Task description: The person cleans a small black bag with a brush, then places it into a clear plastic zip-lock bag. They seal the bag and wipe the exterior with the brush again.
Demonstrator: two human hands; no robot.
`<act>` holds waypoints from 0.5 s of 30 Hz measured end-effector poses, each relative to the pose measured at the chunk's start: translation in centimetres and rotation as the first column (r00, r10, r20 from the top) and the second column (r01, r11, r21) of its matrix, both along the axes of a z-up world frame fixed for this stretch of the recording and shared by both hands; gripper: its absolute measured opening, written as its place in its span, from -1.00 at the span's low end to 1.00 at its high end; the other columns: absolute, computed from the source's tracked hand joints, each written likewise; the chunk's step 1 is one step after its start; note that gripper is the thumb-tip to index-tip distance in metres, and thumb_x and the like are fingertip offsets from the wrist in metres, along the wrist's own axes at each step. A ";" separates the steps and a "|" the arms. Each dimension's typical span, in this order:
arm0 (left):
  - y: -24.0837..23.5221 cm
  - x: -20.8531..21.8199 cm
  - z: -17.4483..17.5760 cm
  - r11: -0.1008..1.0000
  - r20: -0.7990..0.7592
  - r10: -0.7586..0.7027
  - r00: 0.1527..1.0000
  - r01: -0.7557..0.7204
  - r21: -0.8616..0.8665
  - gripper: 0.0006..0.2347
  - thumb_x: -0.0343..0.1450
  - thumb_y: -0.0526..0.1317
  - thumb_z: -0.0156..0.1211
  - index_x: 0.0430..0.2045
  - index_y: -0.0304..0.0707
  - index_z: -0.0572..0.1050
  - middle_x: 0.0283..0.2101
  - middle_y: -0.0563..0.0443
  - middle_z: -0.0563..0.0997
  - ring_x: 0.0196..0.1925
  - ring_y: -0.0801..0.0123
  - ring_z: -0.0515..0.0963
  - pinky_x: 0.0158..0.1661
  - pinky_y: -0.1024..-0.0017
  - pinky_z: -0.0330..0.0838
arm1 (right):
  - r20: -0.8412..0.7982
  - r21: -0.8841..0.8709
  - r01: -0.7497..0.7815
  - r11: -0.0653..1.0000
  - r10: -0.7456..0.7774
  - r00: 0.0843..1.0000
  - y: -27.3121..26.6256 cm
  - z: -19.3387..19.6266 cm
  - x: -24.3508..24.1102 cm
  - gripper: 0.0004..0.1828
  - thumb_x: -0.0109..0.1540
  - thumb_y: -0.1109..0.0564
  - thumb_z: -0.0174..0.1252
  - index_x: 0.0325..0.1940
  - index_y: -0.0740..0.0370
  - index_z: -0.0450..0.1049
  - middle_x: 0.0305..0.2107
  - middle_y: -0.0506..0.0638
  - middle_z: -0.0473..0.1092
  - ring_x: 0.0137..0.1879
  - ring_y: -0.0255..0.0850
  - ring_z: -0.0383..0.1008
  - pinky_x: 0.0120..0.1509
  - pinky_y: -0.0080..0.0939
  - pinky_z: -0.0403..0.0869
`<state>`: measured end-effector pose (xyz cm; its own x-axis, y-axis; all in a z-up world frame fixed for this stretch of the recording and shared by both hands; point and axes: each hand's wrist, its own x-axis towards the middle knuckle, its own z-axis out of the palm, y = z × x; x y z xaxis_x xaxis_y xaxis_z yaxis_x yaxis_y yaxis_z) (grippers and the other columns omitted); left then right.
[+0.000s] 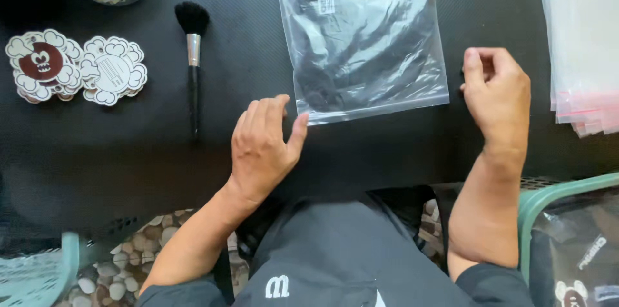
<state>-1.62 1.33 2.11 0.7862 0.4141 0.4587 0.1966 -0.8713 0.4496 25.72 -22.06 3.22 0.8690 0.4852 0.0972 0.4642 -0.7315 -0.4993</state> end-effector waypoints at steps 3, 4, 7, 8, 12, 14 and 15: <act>0.7 0.8 0.3 0.979 -0.112 0.031 0.993 -0.053 -0.198 -0.71 0.53 -0.13 0.18 0.02 -0.35 0.40 -0.35 0.09 0.55 -0.33 0.15 0.56 -0.30 0.16 0.43 | -0.260 0.034 0.075 0.997 -0.064 0.963 -0.7 -0.2 -1.3 -0.74 0.52 -0.04 0.08 0.01 0.18 0.53 -0.37 -0.05 0.51 -0.38 -0.33 0.48 -0.13 -0.29 0.40; 0.9 1.2 0.5 0.936 -0.186 0.028 0.982 -0.091 -0.340 -0.63 0.52 -0.09 0.16 0.12 -0.32 0.35 -0.34 0.17 0.64 -0.31 0.14 0.64 -0.30 0.13 0.46 | -0.385 0.065 0.091 0.994 -0.060 0.921 -0.4 -0.1 -1.5 -0.76 0.49 -0.04 0.08 0.01 0.17 0.50 -0.38 -0.04 0.51 -0.45 -0.40 0.40 -0.21 -0.37 0.39; 1.0 2.6 0.1 0.899 -0.269 0.013 0.963 -0.129 -0.418 -0.50 0.44 -0.05 0.29 0.21 -0.20 0.28 -0.37 0.33 0.54 -0.44 0.41 0.52 -0.34 0.26 0.44 | -0.284 -0.005 0.046 0.999 -0.046 0.958 0.5 0.2 -2.2 -0.75 0.43 -0.07 0.22 -0.11 0.14 0.54 -0.36 -0.13 0.43 -0.28 -0.34 0.35 -0.12 -0.27 0.36; 0.9 2.8 -0.2 0.899 -0.268 0.020 0.963 -0.135 -0.416 -0.50 0.44 -0.05 0.29 0.21 -0.20 0.28 -0.37 0.33 0.54 -0.44 0.41 0.52 -0.34 0.26 0.44 | -0.283 -0.002 0.040 0.999 -0.039 0.958 0.5 0.0 -2.3 -0.75 0.43 -0.07 0.22 -0.11 0.14 0.54 -0.36 -0.13 0.43 -0.28 -0.34 0.35 -0.12 -0.27 0.36; 1.2 3.2 -0.6 0.890 -0.174 -0.035 0.984 -0.049 -0.454 -0.46 0.48 -0.23 0.24 0.36 -0.17 0.17 -0.31 0.21 0.47 -0.32 0.31 0.54 -0.23 0.21 0.47 | -0.394 0.126 0.053 0.991 0.001 0.919 0.7 -0.3 -2.3 -0.78 0.45 -0.01 0.22 -0.17 0.13 0.41 -0.45 -0.14 0.39 -0.41 -0.39 0.33 -0.22 -0.37 0.33; 1.6 3.1 -0.5 0.869 -0.160 -0.037 0.986 -0.048 -0.493 -0.46 0.50 -0.26 0.20 0.39 -0.15 0.13 -0.28 0.18 0.44 -0.27 0.28 0.54 -0.19 0.20 0.46 | -0.455 0.229 0.075 0.971 0.038 0.890 0.5 -0.6 -2.4 -0.79 0.47 0.06 0.21 -0.15 0.16 0.37 -0.48 -0.07 0.41 -0.49 -0.39 0.39 -0.29 -0.44 0.35; 1.8 3.0 -0.5 0.853 -0.147 -0.030 0.989 -0.051 -0.519 -0.49 0.50 -0.26 0.18 0.37 -0.16 0.17 -0.28 0.18 0.45 -0.28 0.32 0.53 -0.15 0.23 0.45 | -0.473 0.275 0.077 0.958 0.065 0.879 0.5 -0.9 -2.6 -0.83 0.48 0.12 0.17 -0.10 0.19 0.32 -0.49 -0.04 0.41 -0.53 -0.38 0.37 -0.36 -0.44 0.33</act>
<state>1.34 3.18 1.57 0.8209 0.5683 0.0556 0.3026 -0.5156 0.8016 23.17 -21.61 2.35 0.8468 0.4944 -0.1960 0.1163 -0.5318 -0.8388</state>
